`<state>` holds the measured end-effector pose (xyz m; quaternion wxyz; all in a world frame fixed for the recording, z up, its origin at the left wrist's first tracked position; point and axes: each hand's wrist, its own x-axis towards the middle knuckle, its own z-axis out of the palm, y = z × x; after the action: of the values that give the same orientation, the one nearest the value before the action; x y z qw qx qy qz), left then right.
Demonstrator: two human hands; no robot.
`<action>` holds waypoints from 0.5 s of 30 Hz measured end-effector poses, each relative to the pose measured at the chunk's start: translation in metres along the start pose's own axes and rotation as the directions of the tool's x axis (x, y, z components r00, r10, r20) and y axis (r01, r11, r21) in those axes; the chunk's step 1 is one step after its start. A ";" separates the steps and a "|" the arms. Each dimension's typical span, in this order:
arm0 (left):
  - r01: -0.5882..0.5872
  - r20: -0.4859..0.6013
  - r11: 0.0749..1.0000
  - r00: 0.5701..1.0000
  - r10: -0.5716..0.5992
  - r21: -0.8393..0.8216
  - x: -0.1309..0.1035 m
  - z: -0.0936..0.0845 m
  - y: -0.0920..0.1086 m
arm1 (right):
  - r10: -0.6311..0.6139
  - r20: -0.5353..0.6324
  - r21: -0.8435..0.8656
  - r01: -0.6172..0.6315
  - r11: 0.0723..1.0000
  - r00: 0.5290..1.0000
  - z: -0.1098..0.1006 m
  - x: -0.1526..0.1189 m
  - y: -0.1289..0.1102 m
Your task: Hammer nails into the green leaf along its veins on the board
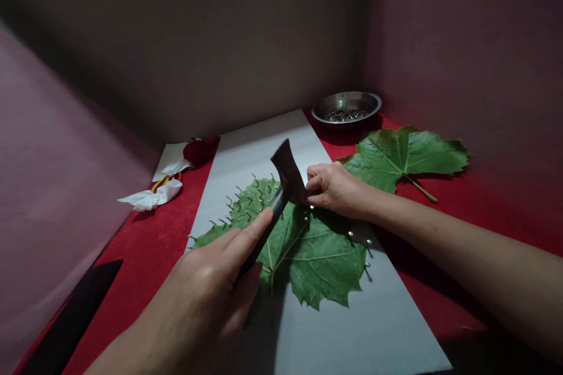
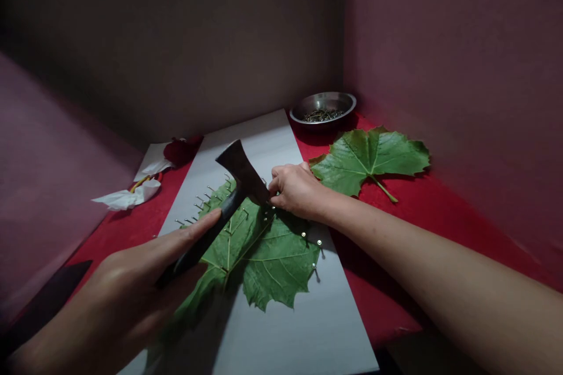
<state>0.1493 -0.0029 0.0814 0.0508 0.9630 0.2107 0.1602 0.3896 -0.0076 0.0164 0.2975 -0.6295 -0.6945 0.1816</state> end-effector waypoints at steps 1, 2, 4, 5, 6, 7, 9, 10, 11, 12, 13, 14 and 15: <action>0.005 0.033 1.000 0.999 -0.004 -0.018 0.000 0.001 -0.001 | 0.003 0.004 -0.008 -0.003 1.000 1.000 0.000 0.000 0.000; 0.017 0.046 0.999 0.999 -0.015 -0.032 -0.001 0.001 -0.001 | 0.005 0.006 -0.013 -0.004 1.000 1.000 0.000 0.000 -0.001; 0.042 0.022 0.998 0.999 -0.041 -0.041 -0.002 -0.003 -0.001 | 0.005 0.002 -0.010 -0.005 1.000 1.000 0.000 0.000 -0.001; 0.052 -0.004 0.998 0.999 -0.052 -0.036 -0.003 -0.006 -0.001 | 0.005 0.000 -0.009 -0.005 1.000 1.000 0.000 0.000 -0.001; 0.058 -0.032 0.998 0.998 -0.059 -0.029 -0.003 -0.008 0.000 | 0.004 -0.003 -0.007 -0.004 1.000 1.000 0.000 0.000 -0.001; 0.060 -0.045 0.998 0.997 -0.061 -0.024 -0.003 -0.010 0.000 | 0.002 -0.007 -0.004 -0.002 1.000 1.000 -0.001 0.000 -0.001; 0.060 -0.031 0.998 0.998 -0.061 -0.018 -0.002 -0.010 0.001 | -0.005 -0.013 0.007 0.005 1.000 1.000 0.000 -0.001 0.000; 0.058 -0.013 0.998 0.998 -0.058 -0.021 -0.001 -0.008 0.002 | -0.009 -0.016 0.013 0.010 1.000 1.000 0.000 -0.001 0.000; 0.054 0.005 0.998 0.999 -0.053 -0.029 0.000 -0.005 0.002 | -0.014 -0.019 0.016 0.014 1.000 1.000 0.000 -0.001 0.001; 0.052 0.023 0.998 0.998 -0.051 -0.037 0.000 -0.003 0.001 | -0.018 -0.022 0.015 0.019 1.000 1.000 0.000 -0.002 0.002; 0.054 0.034 0.998 0.998 -0.052 -0.044 0.001 0.000 0.001 | -0.022 -0.024 0.012 0.023 1.000 0.999 0.001 -0.002 0.002; 0.058 0.040 0.997 0.998 -0.056 -0.049 0.001 0.002 0.001 | -0.027 -0.026 0.008 0.027 1.000 0.999 0.001 -0.002 0.003; 0.060 0.037 0.997 0.998 -0.058 -0.051 0.001 0.003 0.001 | -0.032 -0.031 0.006 0.032 0.999 0.999 0.001 -0.002 0.003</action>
<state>0.1514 -0.0038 0.0788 0.0840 0.9575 0.2337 0.1469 0.3915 -0.0092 0.0129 0.3130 -0.6202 -0.6991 0.1693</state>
